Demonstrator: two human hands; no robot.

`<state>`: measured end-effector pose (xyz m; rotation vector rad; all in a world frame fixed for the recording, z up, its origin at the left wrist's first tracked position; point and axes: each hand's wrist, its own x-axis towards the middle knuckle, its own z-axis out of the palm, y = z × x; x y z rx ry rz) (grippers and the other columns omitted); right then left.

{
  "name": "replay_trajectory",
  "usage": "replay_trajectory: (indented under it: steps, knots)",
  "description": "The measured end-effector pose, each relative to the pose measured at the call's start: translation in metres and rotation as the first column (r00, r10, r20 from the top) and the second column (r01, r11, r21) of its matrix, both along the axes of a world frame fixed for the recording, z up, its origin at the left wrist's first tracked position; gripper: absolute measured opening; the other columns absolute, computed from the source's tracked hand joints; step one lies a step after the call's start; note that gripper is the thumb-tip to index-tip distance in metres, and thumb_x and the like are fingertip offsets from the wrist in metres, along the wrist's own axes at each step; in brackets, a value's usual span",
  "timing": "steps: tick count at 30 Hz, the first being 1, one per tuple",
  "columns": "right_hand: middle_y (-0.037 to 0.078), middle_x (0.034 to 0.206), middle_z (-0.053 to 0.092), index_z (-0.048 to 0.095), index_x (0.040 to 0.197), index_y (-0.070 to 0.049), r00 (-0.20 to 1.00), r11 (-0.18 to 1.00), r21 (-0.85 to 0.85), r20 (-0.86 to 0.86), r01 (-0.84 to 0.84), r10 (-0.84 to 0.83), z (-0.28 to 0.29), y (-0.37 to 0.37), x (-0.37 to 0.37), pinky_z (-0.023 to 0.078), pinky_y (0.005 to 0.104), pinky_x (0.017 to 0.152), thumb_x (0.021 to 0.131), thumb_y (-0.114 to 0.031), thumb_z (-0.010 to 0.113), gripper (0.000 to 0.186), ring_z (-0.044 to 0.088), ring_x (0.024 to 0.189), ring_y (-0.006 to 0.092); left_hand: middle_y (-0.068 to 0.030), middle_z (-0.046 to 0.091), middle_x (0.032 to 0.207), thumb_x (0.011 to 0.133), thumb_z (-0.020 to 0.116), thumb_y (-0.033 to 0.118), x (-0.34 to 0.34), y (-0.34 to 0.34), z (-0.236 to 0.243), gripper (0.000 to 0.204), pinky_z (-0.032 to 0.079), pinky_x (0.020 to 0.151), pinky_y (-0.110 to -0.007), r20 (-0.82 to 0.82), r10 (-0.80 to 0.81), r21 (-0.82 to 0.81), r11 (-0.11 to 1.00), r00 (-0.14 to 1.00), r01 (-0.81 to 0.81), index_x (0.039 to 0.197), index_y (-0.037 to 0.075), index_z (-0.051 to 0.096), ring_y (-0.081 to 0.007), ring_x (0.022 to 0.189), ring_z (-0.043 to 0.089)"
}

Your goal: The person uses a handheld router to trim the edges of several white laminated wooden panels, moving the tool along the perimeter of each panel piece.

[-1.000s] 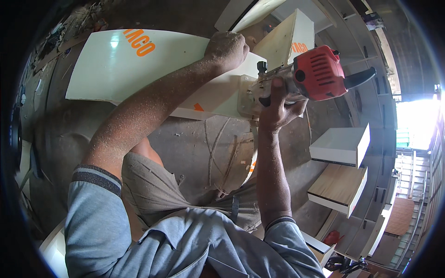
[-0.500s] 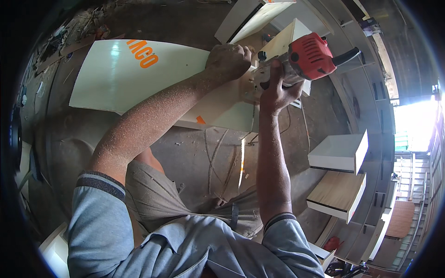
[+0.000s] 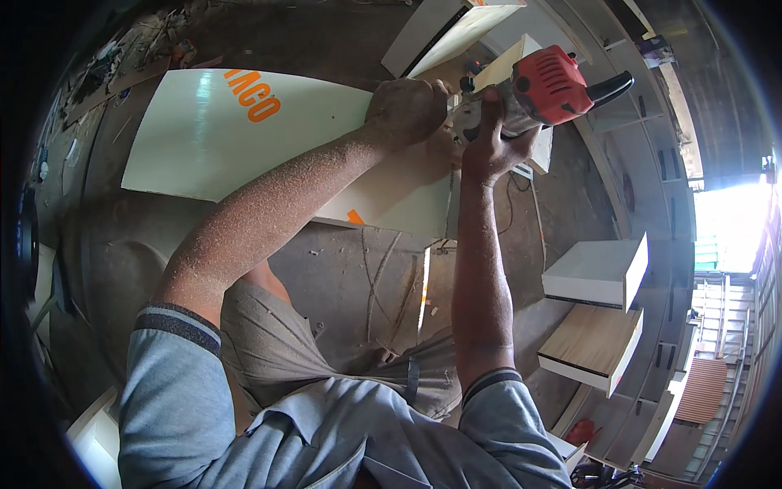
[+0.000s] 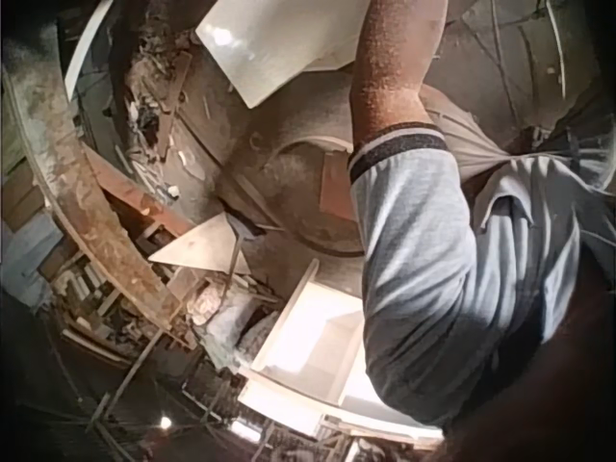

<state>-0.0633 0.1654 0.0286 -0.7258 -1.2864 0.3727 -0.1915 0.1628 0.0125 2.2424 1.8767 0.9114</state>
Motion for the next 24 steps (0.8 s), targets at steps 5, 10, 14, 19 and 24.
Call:
replay_trajectory:
  steps: [5, 10, 14, 19, 24]
  knots:
    - [0.009, 0.099, 0.066, 0.055, 0.115, 0.003, 0.999, 1.0, 0.012, -0.045, 0.006, -0.005, 0.0, 0.007, -0.001, 0.051, 0.0317, 0.082, 0.082, -0.022, 0.08, 0.049, 0.064, 0.088, 0.0164, -0.017, 0.073, 0.087, 0.098, 0.036, 0.024, 0.002, -0.001, 0.001, 0.036, 0.056, 0.08, -0.048, 0.04, 0.015, -0.048, 0.999, 0.999, -0.013, 0.1, 0.006, 0.068, -0.0332, 0.086, 0.072]
    - [0.009, 0.099, 0.067, 0.055, 0.116, 0.003, 0.999, 1.0, 0.001, -0.054, -0.005, 0.005, 0.002, 0.007, -0.005, 0.051, 0.0314, 0.082, 0.081, -0.024, 0.081, 0.051, 0.064, 0.087, 0.0167, -0.0155, 0.073, 0.092, 0.098, 0.033, 0.024, 0.0, -0.002, -0.001, 0.039, 0.054, 0.083, -0.048, -0.01, -0.007, -0.023, 1.0, 1.0, 0.007, 0.101, 0.009, 0.068, -0.0331, 0.089, 0.071]
    - [0.009, 0.098, 0.067, 0.055, 0.116, 0.003, 0.997, 1.0, -0.003, -0.07, -0.021, 0.02, 0.0, 0.01, -0.006, 0.051, 0.0314, 0.081, 0.081, -0.024, 0.082, 0.052, 0.065, 0.087, 0.017, -0.0172, 0.072, 0.09, 0.099, 0.032, 0.026, -0.001, -0.007, 0.003, 0.041, 0.054, 0.085, -0.048, 0.074, -0.024, -0.068, 0.997, 0.997, 0.029, 0.1, 0.007, 0.068, -0.0337, 0.09, 0.071]
    - [0.009, 0.099, 0.067, 0.055, 0.117, 0.002, 0.998, 1.0, -0.006, -0.057, -0.003, 0.003, 0.001, 0.011, -0.003, 0.051, 0.0309, 0.08, 0.081, -0.024, 0.081, 0.051, 0.065, 0.087, 0.0168, -0.0194, 0.071, 0.09, 0.1, 0.031, 0.027, 0.0, -0.015, 0.014, 0.045, 0.053, 0.086, -0.048, 0.101, -0.034, -0.155, 0.987, 0.994, 0.049, 0.094, 0.004, 0.069, -0.0342, 0.09, 0.07]
    - [0.009, 0.098, 0.067, 0.056, 0.117, 0.002, 0.997, 1.0, -0.009, -0.08, -0.012, 0.011, -0.001, 0.011, -0.005, 0.052, 0.0306, 0.08, 0.081, -0.023, 0.081, 0.051, 0.065, 0.086, 0.0164, -0.0191, 0.072, 0.09, 0.099, 0.034, 0.026, 0.0, -0.015, 0.007, 0.043, 0.053, 0.085, -0.049, 0.087, -0.002, -0.071, 0.997, 0.996, 0.008, 0.09, 0.002, 0.07, -0.034, 0.087, 0.071]
